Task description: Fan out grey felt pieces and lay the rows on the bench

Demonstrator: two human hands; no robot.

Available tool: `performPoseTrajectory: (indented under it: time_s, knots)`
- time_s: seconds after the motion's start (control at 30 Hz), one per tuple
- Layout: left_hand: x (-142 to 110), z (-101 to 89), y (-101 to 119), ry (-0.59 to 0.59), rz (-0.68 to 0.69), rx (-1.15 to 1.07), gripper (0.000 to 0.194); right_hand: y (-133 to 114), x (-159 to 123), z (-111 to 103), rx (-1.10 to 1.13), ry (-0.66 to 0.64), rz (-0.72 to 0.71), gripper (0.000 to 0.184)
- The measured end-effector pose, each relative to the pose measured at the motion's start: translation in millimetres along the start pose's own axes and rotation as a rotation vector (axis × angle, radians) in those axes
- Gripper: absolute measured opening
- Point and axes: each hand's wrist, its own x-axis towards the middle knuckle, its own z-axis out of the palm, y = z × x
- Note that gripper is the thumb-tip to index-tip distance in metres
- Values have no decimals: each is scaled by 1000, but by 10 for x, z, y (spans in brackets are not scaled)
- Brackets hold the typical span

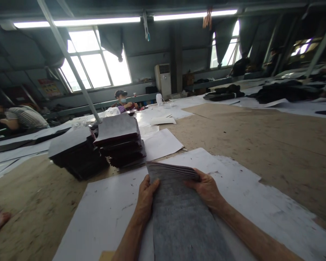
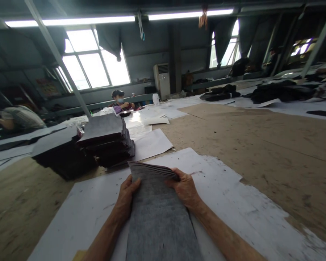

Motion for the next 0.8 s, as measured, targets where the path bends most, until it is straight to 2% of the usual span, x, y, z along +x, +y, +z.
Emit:
performPoseTrajectory:
  time_s: [0.1, 0.2, 0.27, 0.37, 0.5, 0.6, 0.8]
  knots:
    - [35, -3, -4, 6, 26, -17, 36, -72, 4, -14, 50, -91, 70, 45]
    - [66, -6, -23, 17, 55, -18, 33, -131, 16, -15, 69, -165, 135, 43]
    - [85, 5, -22, 7, 46, -19, 33, -125, 18, -8, 51, -146, 135, 43]
    - [114, 38, 3, -27, 5, -22, 34, -75, 11, 6, -20, -17, 59, 43]
    - [158, 68, 11, -31, -17, -8, 34, -60, 13, 11, -190, 131, -68, 29]
    - [183, 64, -11, -5, -15, -1, 34, -90, 42, 2, -261, 127, -64, 30]
    - [195, 73, -36, 25, 13, 60, 36, -49, 104, 4, -264, 5, 55, 35]
